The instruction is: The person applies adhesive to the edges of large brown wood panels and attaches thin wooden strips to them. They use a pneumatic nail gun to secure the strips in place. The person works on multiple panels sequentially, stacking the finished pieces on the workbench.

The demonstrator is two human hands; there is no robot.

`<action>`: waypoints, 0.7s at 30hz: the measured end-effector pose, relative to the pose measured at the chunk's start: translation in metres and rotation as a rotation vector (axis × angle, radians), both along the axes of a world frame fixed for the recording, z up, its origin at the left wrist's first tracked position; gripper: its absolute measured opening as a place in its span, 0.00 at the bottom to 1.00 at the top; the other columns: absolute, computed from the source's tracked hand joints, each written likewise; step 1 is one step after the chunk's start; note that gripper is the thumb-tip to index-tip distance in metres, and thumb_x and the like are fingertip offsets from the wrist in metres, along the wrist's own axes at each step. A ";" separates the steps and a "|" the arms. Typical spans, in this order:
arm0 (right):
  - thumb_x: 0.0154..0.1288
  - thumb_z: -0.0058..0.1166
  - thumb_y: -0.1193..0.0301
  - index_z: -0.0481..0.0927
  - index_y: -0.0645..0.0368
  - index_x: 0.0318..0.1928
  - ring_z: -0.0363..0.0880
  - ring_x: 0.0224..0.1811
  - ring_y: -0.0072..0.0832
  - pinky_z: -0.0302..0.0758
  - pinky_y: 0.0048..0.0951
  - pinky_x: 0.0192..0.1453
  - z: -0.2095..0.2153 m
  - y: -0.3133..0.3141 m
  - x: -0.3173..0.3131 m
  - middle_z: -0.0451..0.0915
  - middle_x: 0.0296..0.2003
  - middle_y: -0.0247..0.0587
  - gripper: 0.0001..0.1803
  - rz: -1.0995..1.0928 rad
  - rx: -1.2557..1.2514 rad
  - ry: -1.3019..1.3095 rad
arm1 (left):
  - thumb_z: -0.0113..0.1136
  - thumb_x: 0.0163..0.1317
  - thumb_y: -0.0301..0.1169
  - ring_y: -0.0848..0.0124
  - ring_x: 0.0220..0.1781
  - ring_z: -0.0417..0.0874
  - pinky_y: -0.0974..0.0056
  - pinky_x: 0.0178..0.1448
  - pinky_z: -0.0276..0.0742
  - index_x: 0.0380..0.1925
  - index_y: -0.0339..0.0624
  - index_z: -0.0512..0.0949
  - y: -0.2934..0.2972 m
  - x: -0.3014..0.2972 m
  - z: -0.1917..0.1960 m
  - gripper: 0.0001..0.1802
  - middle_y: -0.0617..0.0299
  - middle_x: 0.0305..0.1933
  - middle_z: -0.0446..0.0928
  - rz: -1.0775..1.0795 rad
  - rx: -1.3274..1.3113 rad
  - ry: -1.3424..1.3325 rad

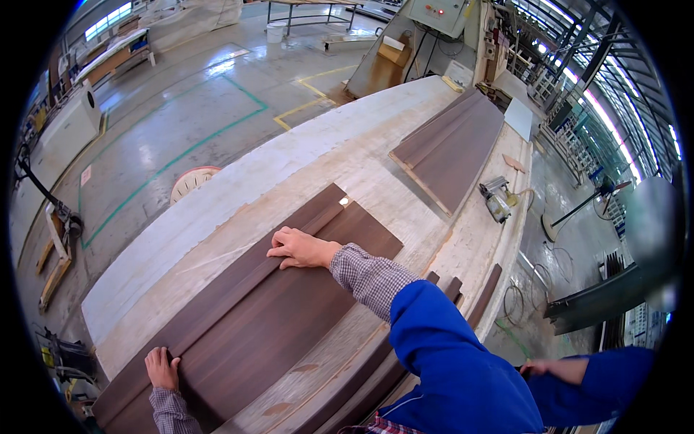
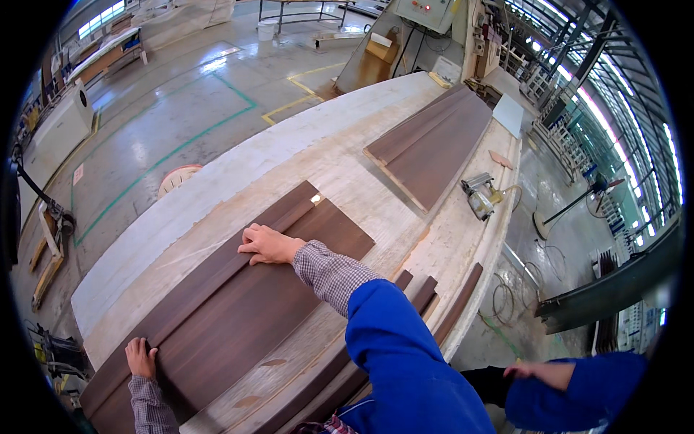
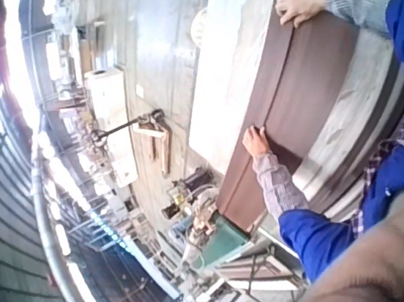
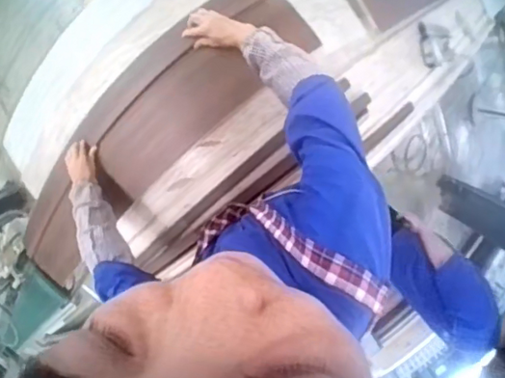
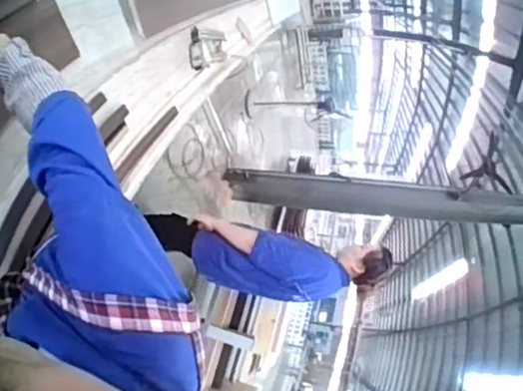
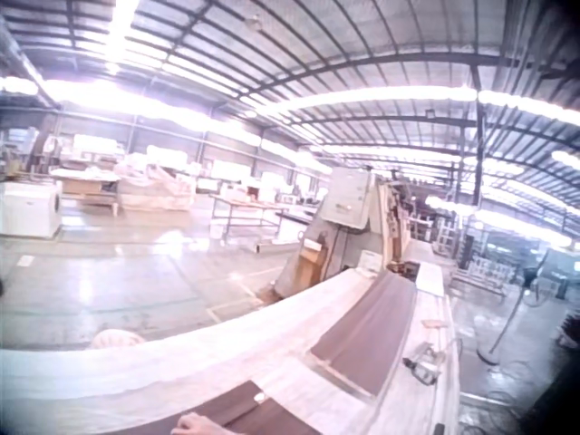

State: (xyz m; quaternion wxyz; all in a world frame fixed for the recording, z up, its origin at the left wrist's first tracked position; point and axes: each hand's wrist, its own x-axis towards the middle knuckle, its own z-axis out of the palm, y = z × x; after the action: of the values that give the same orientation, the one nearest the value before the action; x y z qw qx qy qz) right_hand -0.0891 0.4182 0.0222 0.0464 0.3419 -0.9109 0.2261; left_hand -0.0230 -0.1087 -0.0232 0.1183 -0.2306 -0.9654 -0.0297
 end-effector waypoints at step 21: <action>0.49 0.63 0.63 0.79 0.47 0.47 0.62 0.47 0.34 0.66 0.31 0.54 -0.010 0.051 -0.011 0.67 0.40 0.35 0.21 -0.060 -0.136 -0.048 | 0.62 0.49 0.36 0.49 0.53 0.67 0.51 0.58 0.62 0.47 0.32 0.69 0.033 -0.013 -0.019 0.27 0.47 0.51 0.67 -0.017 0.027 0.025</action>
State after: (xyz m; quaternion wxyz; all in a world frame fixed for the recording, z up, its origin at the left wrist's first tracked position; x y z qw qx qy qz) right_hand -0.1002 0.4687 0.0125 0.0543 0.3051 -0.9041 0.2943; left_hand -0.0362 -0.0758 -0.0425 0.1333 -0.2376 -0.9613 -0.0409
